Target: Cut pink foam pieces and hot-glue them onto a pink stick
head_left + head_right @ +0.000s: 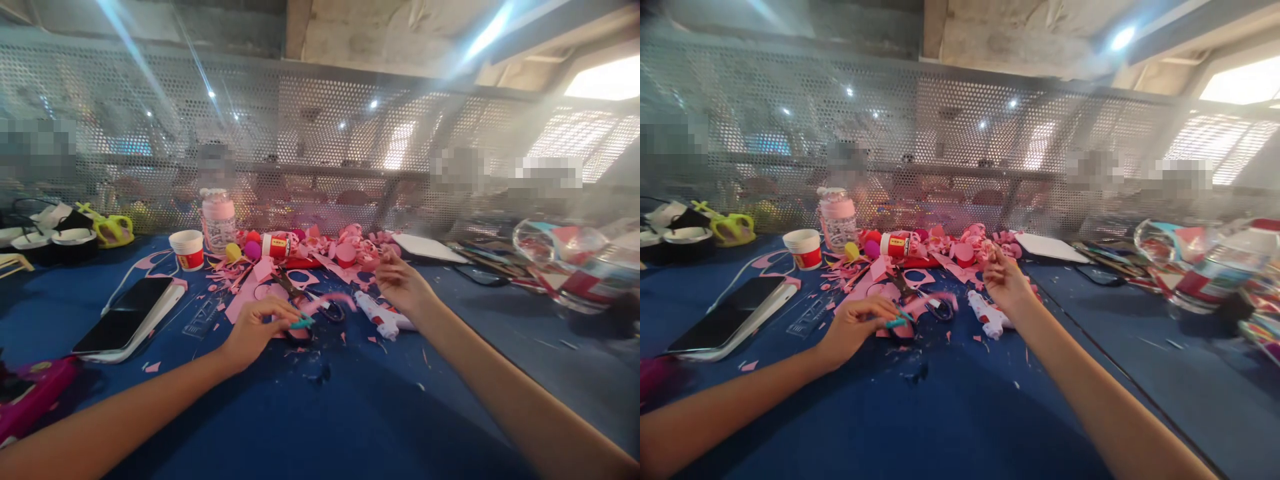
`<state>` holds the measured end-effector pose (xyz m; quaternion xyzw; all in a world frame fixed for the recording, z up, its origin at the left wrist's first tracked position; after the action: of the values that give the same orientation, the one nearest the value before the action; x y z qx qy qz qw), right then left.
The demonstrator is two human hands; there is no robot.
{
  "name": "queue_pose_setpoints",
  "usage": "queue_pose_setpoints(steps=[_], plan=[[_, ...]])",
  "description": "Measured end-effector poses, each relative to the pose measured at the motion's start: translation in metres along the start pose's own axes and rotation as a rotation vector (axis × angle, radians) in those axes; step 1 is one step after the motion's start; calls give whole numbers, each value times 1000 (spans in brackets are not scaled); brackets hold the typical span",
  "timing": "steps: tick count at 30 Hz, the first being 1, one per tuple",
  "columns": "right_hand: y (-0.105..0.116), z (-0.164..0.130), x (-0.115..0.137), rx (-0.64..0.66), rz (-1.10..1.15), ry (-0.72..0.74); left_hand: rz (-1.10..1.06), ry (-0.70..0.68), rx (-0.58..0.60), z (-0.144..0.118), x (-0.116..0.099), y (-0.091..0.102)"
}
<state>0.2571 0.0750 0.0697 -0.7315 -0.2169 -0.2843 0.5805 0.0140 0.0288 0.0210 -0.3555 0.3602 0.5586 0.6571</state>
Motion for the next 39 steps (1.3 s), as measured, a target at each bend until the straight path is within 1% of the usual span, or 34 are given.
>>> queue_pose_setpoints(steps=[2,4,5,6,7,8,9,12,16,18,21,23,24,28,30,34,39], plan=[[-8,-12,-15,37,-72,-31,-1,118,-160,5,10,8],[-18,-29,-41,109,-335,-58,-20,264,-277,7,22,14],[-20,-37,-57,131,-469,-140,-42,311,-309,8,26,16],[-21,-47,-74,167,-586,-263,-66,335,-326,8,29,17],[-21,-55,-89,187,-646,-358,-87,338,-331,9,30,17],[-21,-62,-102,217,-678,-447,-100,330,-329,9,30,17],[-20,-67,-112,242,-696,-504,-106,323,-326,9,29,16],[-16,-71,-127,210,-662,-565,-103,344,-289,7,25,14],[-15,-67,-128,147,-503,-639,-90,310,-180,5,17,8],[-17,-67,-126,161,-425,-696,-81,285,-139,3,14,6],[-18,-68,-126,201,-379,-751,-89,297,-66,0,12,3],[-17,-68,-128,208,-388,-739,-98,311,-40,-1,13,1],[-16,-68,-128,209,-408,-695,-101,316,-36,-1,13,1],[-15,-62,-126,230,-512,-386,-120,339,-40,-1,14,0],[-16,-60,-126,237,-508,-302,-144,344,-53,-1,14,0],[-14,-53,-121,198,-397,-241,-220,371,-32,-1,14,-3],[-14,-49,-113,174,-268,-298,-315,456,26,-4,19,-5]])
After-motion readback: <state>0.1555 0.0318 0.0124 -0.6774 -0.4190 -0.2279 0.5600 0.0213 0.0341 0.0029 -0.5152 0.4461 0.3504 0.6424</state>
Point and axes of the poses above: each hand's wrist, its own z-axis towards the middle knuckle, its own y-axis out of the back of the hand, x = y × z, the point moved 4 cm from there along z, towards the middle knuckle, and after that the axes turned 15 degrees about -x, right-handed, at the moved point
